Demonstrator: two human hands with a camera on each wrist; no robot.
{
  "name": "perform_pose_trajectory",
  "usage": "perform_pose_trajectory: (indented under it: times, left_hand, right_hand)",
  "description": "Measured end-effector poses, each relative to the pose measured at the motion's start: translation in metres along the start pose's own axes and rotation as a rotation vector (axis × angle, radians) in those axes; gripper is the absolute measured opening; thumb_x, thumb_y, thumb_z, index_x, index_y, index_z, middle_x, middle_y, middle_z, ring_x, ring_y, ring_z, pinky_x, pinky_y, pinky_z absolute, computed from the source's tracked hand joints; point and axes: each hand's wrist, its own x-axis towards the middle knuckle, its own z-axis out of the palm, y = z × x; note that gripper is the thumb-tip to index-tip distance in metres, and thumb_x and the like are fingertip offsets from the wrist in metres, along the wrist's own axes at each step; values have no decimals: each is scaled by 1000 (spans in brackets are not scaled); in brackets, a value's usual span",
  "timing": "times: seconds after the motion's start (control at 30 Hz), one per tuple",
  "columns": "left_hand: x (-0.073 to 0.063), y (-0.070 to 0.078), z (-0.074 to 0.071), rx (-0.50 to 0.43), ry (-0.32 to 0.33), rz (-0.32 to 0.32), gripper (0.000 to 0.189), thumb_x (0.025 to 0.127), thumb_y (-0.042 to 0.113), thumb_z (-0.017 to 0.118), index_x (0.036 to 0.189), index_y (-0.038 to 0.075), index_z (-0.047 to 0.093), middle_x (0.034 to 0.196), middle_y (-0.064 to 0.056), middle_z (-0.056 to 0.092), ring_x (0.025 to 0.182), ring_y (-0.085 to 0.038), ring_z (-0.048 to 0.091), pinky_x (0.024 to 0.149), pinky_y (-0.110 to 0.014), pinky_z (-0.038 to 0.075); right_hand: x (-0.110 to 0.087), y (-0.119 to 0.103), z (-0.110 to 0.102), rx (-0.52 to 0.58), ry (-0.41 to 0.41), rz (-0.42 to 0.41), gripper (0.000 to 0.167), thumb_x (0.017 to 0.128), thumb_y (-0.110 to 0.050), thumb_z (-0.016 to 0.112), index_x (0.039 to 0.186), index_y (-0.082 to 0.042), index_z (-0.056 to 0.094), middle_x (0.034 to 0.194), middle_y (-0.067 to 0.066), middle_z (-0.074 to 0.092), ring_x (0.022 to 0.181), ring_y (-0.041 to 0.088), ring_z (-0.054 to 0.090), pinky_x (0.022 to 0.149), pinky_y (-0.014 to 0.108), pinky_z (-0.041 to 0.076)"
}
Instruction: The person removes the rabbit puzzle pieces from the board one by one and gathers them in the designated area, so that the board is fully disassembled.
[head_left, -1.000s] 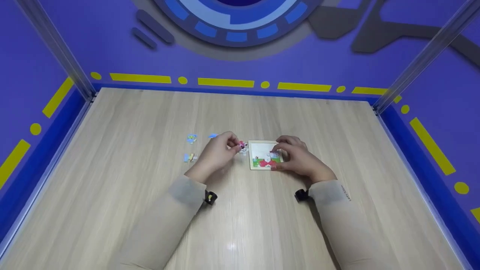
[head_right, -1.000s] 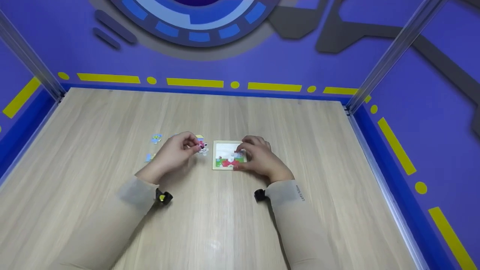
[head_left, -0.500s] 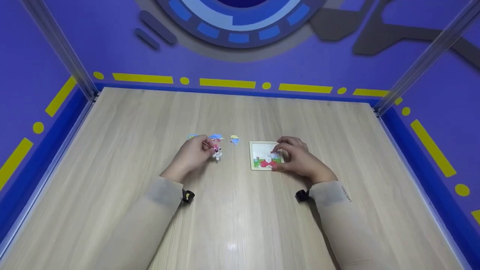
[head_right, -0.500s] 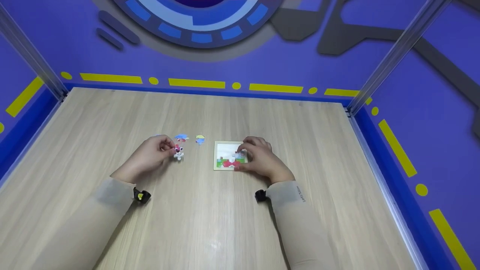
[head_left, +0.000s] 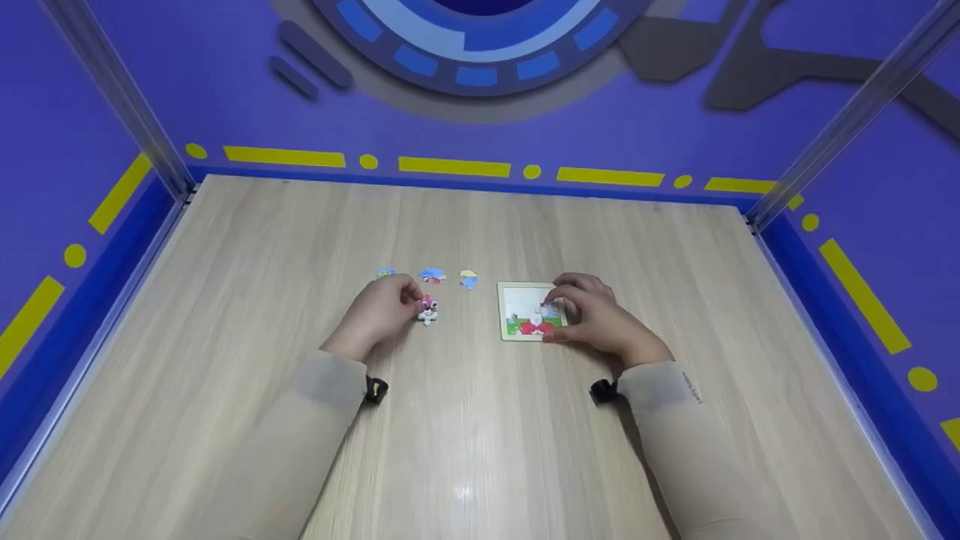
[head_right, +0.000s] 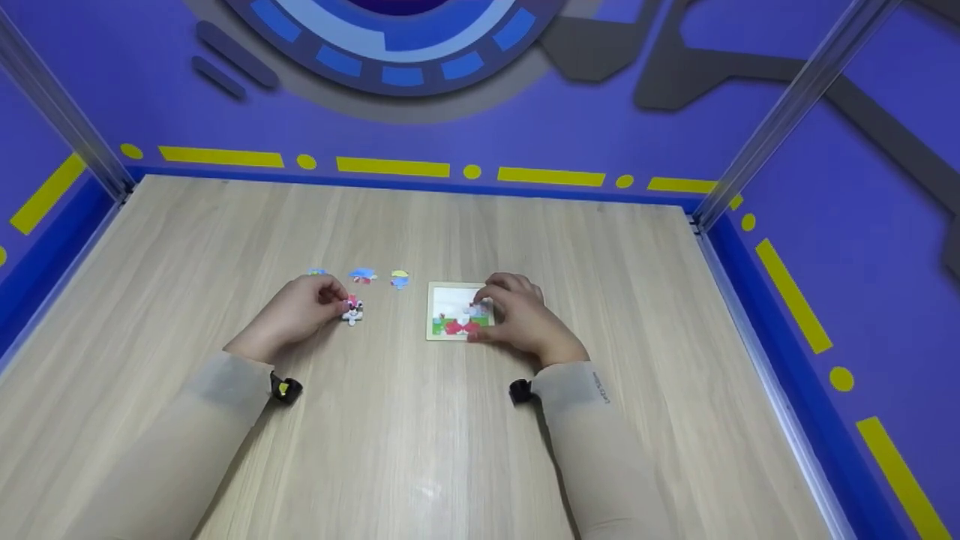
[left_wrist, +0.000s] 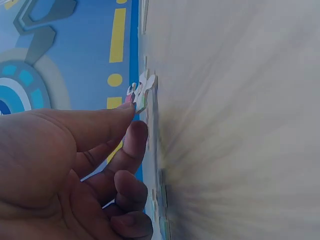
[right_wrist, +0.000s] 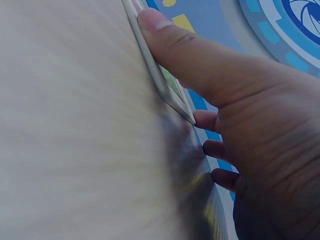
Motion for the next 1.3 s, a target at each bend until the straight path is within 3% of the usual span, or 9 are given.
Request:
perform_pose_trajectory:
  times: [0.37,0.57,0.8,1.0,1.3]
  left_hand:
    - [10,0,4,65,12,13,10,110,19,75,110,10,79,112,-9,77,102,-25,66,98,-46,56]
    - [11,0,4,79,23,20,8,109,17,75,109,10,80,118,-12,71,108,-29,61,101,-47,53]
    - [10,7,7,44,61,42,20,109,21,77,122,6,79,133,-17,66,123,-36,65,111,-50,55]
    - [9,28,14,-6,56,41,30,109,28,74,133,9,78,144,-13,63,133,-37,61,115,-51,54]
    - [10,74,38,-79,37,136,25,110,35,72,124,15,79,140,-7,67,138,-32,65,121,-50,52]
  right_hand:
    - [1,0,-1,-18,0,-17,54,87,-43,100,134,-31,75,172,6,49,167,39,31,138,70,23]
    - [2,1,-1,-18,-1,-30,56,87,-44,99,135,-29,75,171,7,49,167,39,31,138,70,22]
    - [2,1,-1,-34,-7,-26,85,86,-50,99,158,-21,64,174,9,47,168,38,31,139,67,23]
    - [2,0,-2,-46,-14,-14,102,85,-53,99,168,-15,54,178,10,44,170,37,30,140,65,25]
    - [2,-2,-2,-50,-25,18,102,89,-53,96,170,-10,52,179,10,41,170,41,28,140,66,26]
